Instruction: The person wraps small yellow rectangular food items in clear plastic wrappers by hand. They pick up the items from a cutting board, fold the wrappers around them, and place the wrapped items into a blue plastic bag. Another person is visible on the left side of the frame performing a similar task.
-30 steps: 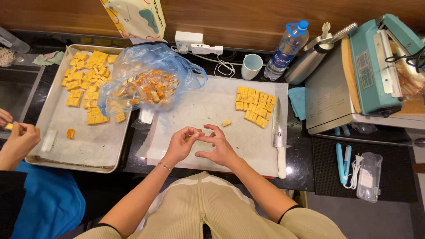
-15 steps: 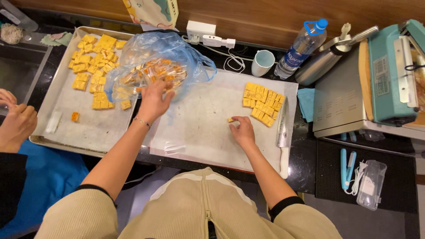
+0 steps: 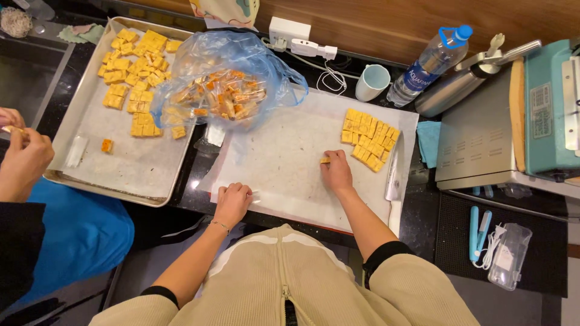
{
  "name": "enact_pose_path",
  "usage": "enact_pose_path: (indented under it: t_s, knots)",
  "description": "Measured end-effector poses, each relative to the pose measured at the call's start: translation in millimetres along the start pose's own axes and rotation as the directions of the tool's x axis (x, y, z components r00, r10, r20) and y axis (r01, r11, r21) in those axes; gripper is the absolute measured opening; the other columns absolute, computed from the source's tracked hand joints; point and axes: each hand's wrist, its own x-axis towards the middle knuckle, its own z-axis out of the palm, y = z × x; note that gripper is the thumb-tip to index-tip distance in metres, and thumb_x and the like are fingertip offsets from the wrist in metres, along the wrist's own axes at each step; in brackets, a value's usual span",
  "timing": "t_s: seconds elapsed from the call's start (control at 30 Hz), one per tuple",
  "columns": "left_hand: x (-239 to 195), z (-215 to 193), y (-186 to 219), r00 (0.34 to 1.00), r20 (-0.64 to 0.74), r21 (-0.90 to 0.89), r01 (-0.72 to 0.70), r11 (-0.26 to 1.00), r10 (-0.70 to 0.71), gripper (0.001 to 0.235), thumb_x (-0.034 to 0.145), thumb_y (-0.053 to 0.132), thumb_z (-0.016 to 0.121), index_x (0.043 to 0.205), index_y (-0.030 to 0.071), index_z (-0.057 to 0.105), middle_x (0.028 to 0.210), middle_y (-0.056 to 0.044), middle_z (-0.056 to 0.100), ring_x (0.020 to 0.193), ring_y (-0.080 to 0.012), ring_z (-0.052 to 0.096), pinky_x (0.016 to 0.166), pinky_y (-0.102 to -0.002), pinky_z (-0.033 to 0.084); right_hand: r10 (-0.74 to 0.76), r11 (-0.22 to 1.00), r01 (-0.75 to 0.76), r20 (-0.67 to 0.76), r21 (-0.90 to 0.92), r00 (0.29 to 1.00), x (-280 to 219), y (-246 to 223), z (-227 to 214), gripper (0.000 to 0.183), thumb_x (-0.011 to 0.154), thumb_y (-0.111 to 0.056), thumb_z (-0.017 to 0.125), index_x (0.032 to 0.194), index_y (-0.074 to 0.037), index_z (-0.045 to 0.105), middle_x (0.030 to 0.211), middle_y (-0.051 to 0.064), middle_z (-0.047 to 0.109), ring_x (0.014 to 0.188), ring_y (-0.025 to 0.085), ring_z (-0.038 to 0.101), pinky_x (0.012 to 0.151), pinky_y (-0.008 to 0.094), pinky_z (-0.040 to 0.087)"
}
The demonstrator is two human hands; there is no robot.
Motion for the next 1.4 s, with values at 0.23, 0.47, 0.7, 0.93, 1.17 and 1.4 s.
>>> enact_pose_path:
  t_s: [0.23, 0.47, 0.7, 0.93, 1.17, 1.4]
  knots:
    - [1, 2, 4, 0.995, 0.011, -0.008, -0.097, 0.995, 0.097, 0.018, 0.101, 0.02, 0.079, 0.111, 0.025, 0.065, 0.11, 0.005, 0.063, 0.121, -0.0203, 0.064, 0.115, -0.045, 0.043, 0.012, 1.0, -0.013, -0.055, -0.013, 0.998, -9, 22, 7, 0.03, 0.101, -0.02, 0.087, 0.13, -0.013, 0.082, 0.126, 0.009, 0.068, 0.117, 0.041, 0.082, 0.104, 0.049, 0.069]
    - [-4, -5, 14, 0.963, -0.008, 0.066, -0.27, 0.961, 0.271, 0.035, 0.102, 0.005, 0.063, 0.128, 0.028, 0.064, 0.116, 0.004, 0.066, 0.122, -0.0176, 0.066, 0.115, -0.042, 0.045, 0.069, 0.872, -0.042, -0.036, 0.488, 0.997, -33, 12, 34, 0.038, 0.101, -0.026, 0.093, 0.134, -0.008, 0.086, 0.111, 0.017, 0.083, 0.093, 0.027, 0.085, 0.082, 0.037, 0.069]
    - [7, 22, 2, 0.983, -0.139, -0.1, -0.136, 0.986, 0.121, 0.011, 0.109, 0.02, 0.071, 0.117, 0.027, 0.067, 0.109, 0.006, 0.065, 0.115, -0.0171, 0.067, 0.114, -0.045, 0.043, 0.191, 0.351, -0.258, 0.201, 0.9, 0.961, -68, -49, 17, 0.053, 0.104, -0.018, 0.093, 0.142, 0.012, 0.071, 0.112, 0.02, 0.084, 0.089, 0.023, 0.088, 0.081, 0.032, 0.077]
    - [22, -57, 65, 0.963, -0.262, -0.466, -0.187, 0.865, 0.067, 0.003, 0.118, 0.027, 0.068, 0.12, 0.026, 0.07, 0.108, 0.005, 0.07, 0.114, -0.0187, 0.072, 0.111, -0.044, 0.045, 0.104, 0.351, -0.169, 0.141, 0.921, 0.985, -89, -81, 1, 0.052, 0.097, -0.011, 0.098, 0.14, 0.01, 0.077, 0.117, 0.019, 0.075, 0.102, 0.028, 0.087, 0.096, 0.04, 0.075]
    - [35, -105, 106, 0.894, -0.439, -0.562, -0.351, 0.749, 0.09, 0.004, 0.112, 0.019, 0.076, 0.109, 0.022, 0.075, 0.1, 0.005, 0.074, 0.102, -0.0213, 0.078, 0.1, -0.043, 0.054, -0.039, 0.497, 0.106, -0.1, 0.861, 0.994, -99, -114, -25, 0.035, 0.094, -0.003, 0.098, 0.127, 0.002, 0.086, 0.112, 0.009, 0.073, 0.094, 0.015, 0.082, 0.086, 0.028, 0.074]
    - [33, -117, 117, 0.868, -0.483, -0.575, -0.41, 0.708, 0.11, 0.006, 0.109, 0.014, 0.077, 0.108, 0.02, 0.077, 0.096, 0.002, 0.075, 0.099, -0.0255, 0.079, 0.097, -0.043, 0.056, -0.221, 0.643, 0.313, -0.223, 0.699, 0.95, -106, -114, -33, 0.03, 0.095, 0.0, 0.095, 0.124, -0.001, 0.087, 0.114, 0.009, 0.071, 0.093, 0.017, 0.082, 0.085, 0.029, 0.073]
